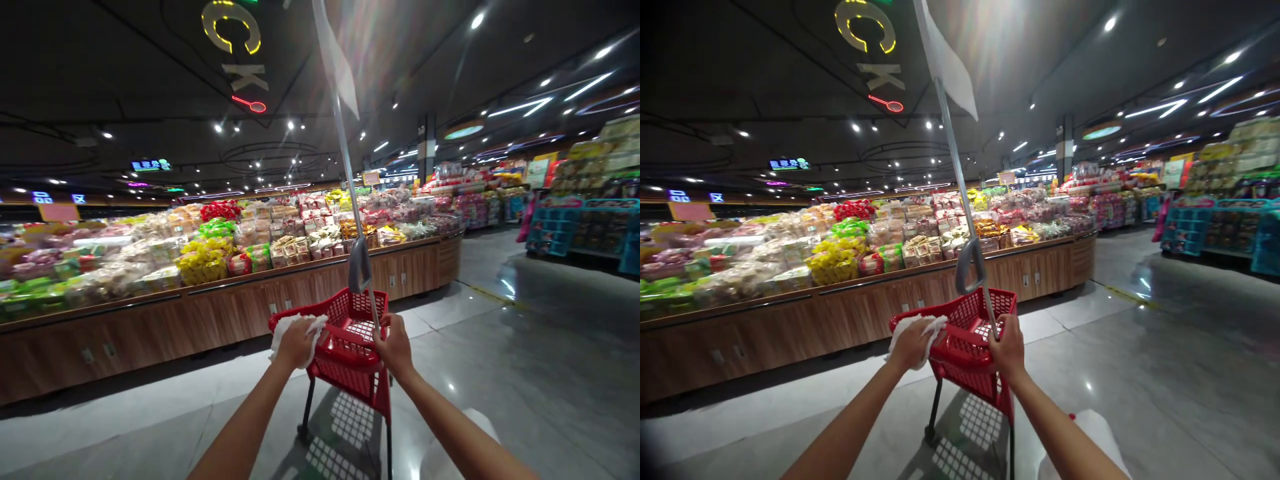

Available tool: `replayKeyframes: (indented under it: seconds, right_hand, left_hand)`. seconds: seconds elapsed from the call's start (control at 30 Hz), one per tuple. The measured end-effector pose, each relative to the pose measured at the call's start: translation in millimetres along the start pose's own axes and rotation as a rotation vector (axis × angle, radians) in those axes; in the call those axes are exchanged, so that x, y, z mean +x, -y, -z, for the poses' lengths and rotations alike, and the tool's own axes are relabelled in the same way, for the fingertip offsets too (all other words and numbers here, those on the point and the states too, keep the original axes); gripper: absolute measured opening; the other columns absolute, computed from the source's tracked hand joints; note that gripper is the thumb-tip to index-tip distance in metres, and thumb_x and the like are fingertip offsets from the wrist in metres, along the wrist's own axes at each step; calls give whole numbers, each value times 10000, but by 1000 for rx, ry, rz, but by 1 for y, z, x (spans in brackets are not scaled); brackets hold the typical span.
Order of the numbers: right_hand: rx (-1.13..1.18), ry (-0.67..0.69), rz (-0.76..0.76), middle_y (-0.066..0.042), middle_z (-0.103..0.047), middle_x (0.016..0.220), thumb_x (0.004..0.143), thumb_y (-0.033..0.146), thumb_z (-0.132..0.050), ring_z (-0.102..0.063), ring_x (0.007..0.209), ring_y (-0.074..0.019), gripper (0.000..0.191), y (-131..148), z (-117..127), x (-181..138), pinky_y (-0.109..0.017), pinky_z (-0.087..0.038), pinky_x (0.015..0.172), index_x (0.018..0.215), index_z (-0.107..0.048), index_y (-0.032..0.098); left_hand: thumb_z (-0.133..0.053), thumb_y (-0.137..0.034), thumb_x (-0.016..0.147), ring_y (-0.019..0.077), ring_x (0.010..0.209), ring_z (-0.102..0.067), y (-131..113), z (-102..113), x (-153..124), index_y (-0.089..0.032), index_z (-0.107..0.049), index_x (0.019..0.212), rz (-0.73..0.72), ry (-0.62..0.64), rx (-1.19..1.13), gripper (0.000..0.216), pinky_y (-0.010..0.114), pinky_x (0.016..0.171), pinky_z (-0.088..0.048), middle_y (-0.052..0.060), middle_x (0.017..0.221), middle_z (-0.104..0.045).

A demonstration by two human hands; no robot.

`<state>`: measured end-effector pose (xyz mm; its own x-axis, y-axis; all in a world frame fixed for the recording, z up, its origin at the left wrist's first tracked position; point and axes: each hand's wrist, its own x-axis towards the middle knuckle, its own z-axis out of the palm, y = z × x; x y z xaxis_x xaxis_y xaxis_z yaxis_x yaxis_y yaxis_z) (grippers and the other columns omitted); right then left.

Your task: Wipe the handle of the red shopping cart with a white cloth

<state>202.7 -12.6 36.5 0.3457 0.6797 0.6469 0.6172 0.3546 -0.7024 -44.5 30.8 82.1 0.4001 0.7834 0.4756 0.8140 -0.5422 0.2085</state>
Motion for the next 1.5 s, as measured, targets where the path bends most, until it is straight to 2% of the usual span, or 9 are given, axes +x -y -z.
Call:
replayKeyframes:
  seconds: [0.23, 0.5, 0.8, 0.87, 1.1, 1.17, 1.3, 1.4, 1.5]
  right_hand:
    - [-687, 395, 88, -84, -691, 714, 960, 388, -346, -634, 622, -184, 425, 38, 18, -2, -253, -379, 552, 799, -675, 172]
    - [-811, 337, 171, -80, -707, 686, 958, 338, -356, -652, 623, -178, 450, 11, 31, 15, -247, -358, 535, 729, -711, 182]
    - [-811, 347, 187, -94, -708, 704, 940, 328, -367, -635, 602, -190, 420, 15, 14, 16, -266, -370, 558, 747, -706, 174]
    - [-800, 364, 184, -95, -707, 715, 940, 339, -362, -632, 610, -189, 426, 14, 14, 18, -271, -372, 568, 754, -707, 172]
    - [-850, 397, 169, -101, -714, 775, 939, 339, -338, -637, 676, -207, 435, 10, 11, 26, -289, -369, 604, 782, -709, 173]
    - [-843, 391, 169, -105, -716, 786, 935, 342, -343, -634, 675, -207, 433, 11, 6, 25, -292, -369, 607, 786, -710, 168]
    - [-819, 383, 202, -109, -713, 766, 938, 340, -337, -627, 648, -196, 446, 16, -7, 22, -289, -360, 602, 778, -708, 150]
    - [-813, 361, 239, -117, -710, 739, 942, 335, -335, -624, 634, -192, 457, 17, -13, 21, -289, -351, 591, 765, -705, 134]
    - [-798, 353, 272, -104, -714, 731, 932, 318, -359, -617, 615, -179, 428, 14, -15, 22, -285, -348, 592, 740, -701, 146]
  left_hand:
    - [-511, -351, 892, 250, 1246, -488, -68, -21, 4, -249, -550, 1277, -212, 69, -10, 400, 441, 1104, -346, 62, 1290, -597]
    - [-403, -283, 934, 213, 1122, -577, -52, -21, 32, -217, -579, 1233, 64, 28, 4, 353, 366, 996, -424, 77, 1189, -649]
    - [-474, -309, 897, 242, 1084, -580, -103, -45, 30, -230, -628, 1158, -176, -33, 59, 313, 408, 1010, -412, 85, 1129, -663]
    - [-444, -335, 916, 237, 1040, -602, -93, -37, 33, -235, -640, 1134, -142, -10, 75, 310, 394, 966, -440, 82, 1093, -675]
    - [-350, -266, 944, 224, 1055, -608, -1, -19, 15, -197, -631, 1158, 44, -77, 117, 360, 374, 959, -455, 81, 1089, -686]
    - [-346, -238, 937, 223, 1125, -573, -5, -26, 8, -204, -596, 1224, -3, -127, 101, 382, 386, 1013, -421, 76, 1187, -654]
    - [-408, -250, 918, 229, 1201, -520, -53, -37, 16, -233, -587, 1249, -87, -82, 61, 377, 392, 1068, -368, 68, 1266, -613]
    - [-435, -325, 922, 230, 1103, -578, -77, -29, 31, -228, -644, 1159, 5, 27, 59, 330, 366, 988, -420, 83, 1142, -669]
    - [-372, -408, 946, 229, 998, -615, -62, -10, 36, -213, -671, 1066, 165, 76, 72, 377, 351, 897, -446, 90, 1023, -692]
